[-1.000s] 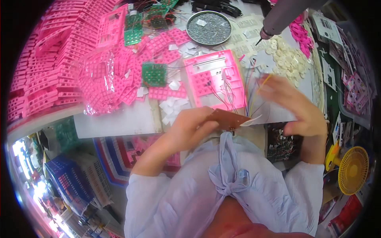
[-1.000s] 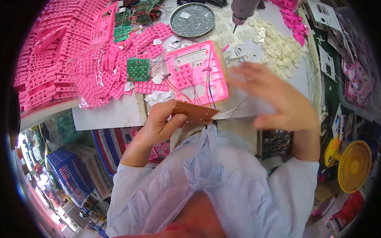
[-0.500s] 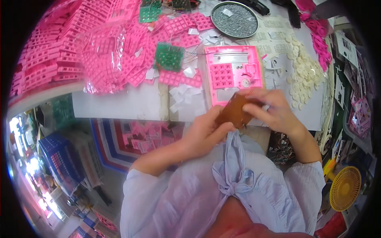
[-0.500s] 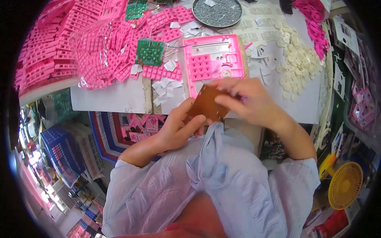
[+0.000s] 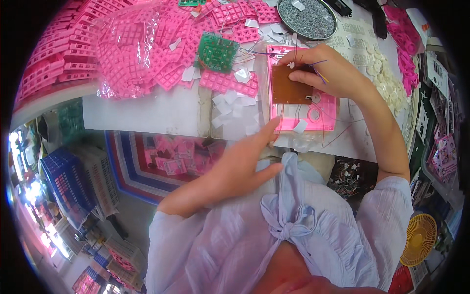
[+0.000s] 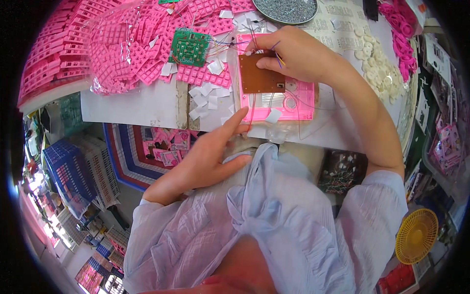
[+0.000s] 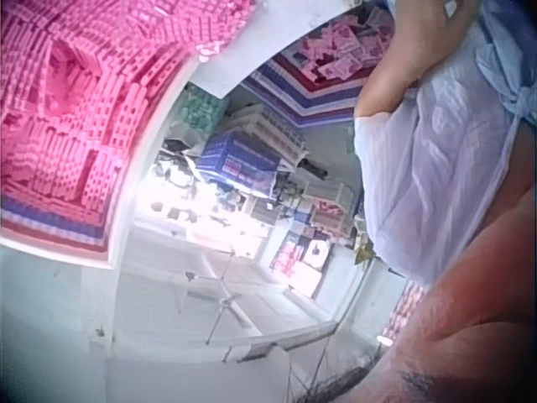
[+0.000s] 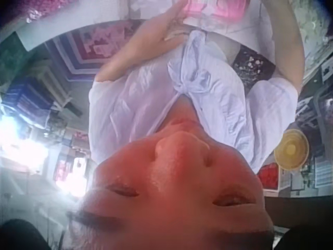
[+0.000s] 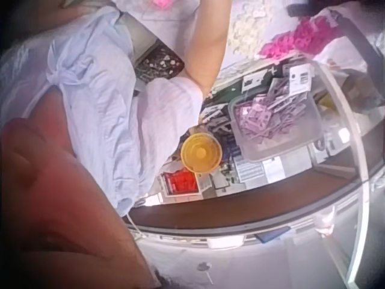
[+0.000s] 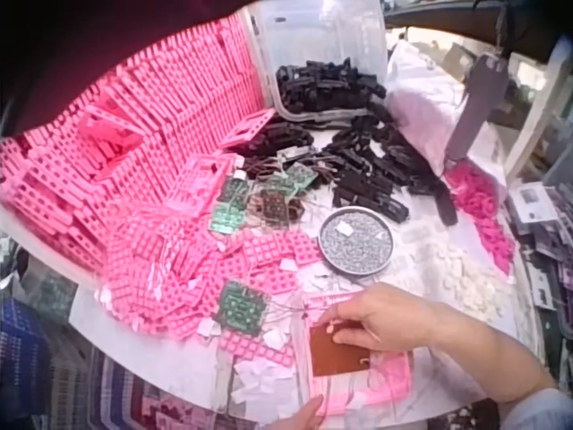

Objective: Assembling the internal electronic and mechanical components into a pink toy piggy bank using a power screwdriver.

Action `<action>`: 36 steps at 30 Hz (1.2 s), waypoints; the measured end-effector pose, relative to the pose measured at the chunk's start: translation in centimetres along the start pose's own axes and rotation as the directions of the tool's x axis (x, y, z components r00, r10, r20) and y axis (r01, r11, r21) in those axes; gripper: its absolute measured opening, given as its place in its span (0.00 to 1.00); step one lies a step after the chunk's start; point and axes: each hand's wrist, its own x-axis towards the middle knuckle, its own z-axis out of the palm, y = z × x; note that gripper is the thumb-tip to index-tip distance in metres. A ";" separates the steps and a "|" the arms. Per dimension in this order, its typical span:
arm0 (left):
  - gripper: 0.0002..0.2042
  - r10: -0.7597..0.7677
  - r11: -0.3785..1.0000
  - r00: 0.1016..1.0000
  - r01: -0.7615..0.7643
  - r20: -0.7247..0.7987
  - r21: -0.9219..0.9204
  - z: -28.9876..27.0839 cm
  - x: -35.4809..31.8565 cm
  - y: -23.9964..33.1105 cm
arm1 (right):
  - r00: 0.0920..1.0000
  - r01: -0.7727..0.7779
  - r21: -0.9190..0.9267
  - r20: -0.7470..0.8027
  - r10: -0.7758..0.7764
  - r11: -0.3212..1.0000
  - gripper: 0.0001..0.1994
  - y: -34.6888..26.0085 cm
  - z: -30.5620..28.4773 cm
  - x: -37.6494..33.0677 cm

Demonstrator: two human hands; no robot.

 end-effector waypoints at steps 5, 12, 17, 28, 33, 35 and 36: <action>0.24 0.365 0.827 0.889 -0.173 -0.276 0.534 -2.4 1.7 -1.3 | 0.993 -0.107 -0.196 0.034 0.116 0.975 0.19 -0.2 0.3 0.5; 0.27 0.542 0.427 0.841 -0.278 0.003 0.861 -2.6 6.6 -1.0 | 0.905 -0.251 -0.476 -0.424 0.030 0.843 0.26 -3.6 1.6 -1.7; 0.28 0.552 0.421 0.834 -0.296 0.017 0.857 -2.6 6.8 -1.3 | 0.939 0.000 -0.437 -0.310 -0.151 0.899 0.25 -4.1 4.1 -5.6; 0.23 0.373 0.419 0.918 -0.299 0.137 0.857 -3.9 7.8 1.7 | 0.993 0.023 -0.180 -0.112 -0.044 0.983 0.21 -3.5 -0.5 -7.0; 0.12 0.366 0.640 0.921 -0.352 0.132 0.683 -8.1 14.1 5.6 | 0.077 0.059 -0.236 -0.968 -0.240 0.970 0.10 0.3 -13.7 -11.6; 0.10 0.659 0.552 0.751 -0.444 -0.043 0.706 -9.0 20.9 5.3 | 0.200 -0.353 -0.425 -0.904 -0.377 0.833 0.13 5.2 -17.3 -11.3; 0.10 0.723 0.494 0.682 -0.394 -0.113 0.775 -9.3 23.8 5.2 | 0.277 -0.220 -0.309 -0.929 -0.244 0.925 0.15 5.5 -16.6 -9.1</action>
